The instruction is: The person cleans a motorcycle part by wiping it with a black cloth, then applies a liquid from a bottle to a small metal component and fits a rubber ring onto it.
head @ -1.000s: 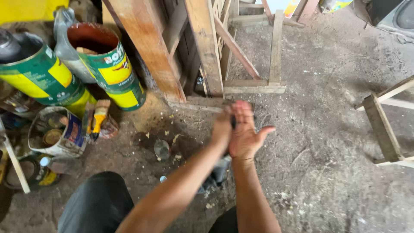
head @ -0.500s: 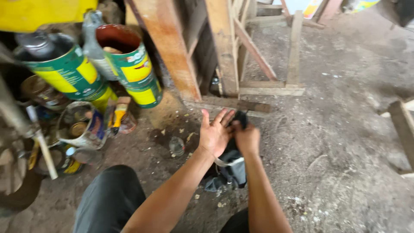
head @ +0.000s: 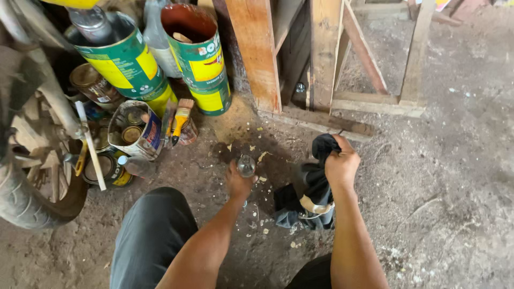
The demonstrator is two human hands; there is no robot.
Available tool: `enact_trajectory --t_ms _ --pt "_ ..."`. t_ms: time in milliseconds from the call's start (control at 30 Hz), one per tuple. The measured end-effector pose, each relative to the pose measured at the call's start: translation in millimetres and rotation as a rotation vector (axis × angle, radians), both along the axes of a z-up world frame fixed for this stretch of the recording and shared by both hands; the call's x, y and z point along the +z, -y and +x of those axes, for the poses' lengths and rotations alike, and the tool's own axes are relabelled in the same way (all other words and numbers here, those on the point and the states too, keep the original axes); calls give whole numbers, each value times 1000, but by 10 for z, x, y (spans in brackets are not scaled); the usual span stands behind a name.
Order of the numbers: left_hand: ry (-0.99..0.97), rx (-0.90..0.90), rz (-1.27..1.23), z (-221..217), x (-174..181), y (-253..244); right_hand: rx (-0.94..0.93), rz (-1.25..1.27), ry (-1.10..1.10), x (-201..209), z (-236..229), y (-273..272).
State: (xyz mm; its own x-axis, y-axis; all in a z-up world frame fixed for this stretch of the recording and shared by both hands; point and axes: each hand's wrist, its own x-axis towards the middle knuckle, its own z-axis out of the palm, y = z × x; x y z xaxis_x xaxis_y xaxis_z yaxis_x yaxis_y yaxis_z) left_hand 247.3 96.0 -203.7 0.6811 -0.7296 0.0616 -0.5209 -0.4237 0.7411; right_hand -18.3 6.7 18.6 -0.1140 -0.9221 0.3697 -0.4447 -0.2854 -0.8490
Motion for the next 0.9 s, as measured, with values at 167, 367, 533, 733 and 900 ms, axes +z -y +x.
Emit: enact_trajectory --t_ms 167,367,533,733,900 --pt "13 -120 54 106 111 193 -68 84 -295 -13 103 15" --pt "227 -426 57 49 823 224 5 138 -421 -226 249 72" --pt "507 -814 74 -122 1769 431 54 145 -347 -388 394 157" --pt "934 -1061 545 -388 2715 577 253 417 -152 -531 540 244" --pt "1193 -1111 701 -652 3273 557 191 137 -119 -625 677 166"
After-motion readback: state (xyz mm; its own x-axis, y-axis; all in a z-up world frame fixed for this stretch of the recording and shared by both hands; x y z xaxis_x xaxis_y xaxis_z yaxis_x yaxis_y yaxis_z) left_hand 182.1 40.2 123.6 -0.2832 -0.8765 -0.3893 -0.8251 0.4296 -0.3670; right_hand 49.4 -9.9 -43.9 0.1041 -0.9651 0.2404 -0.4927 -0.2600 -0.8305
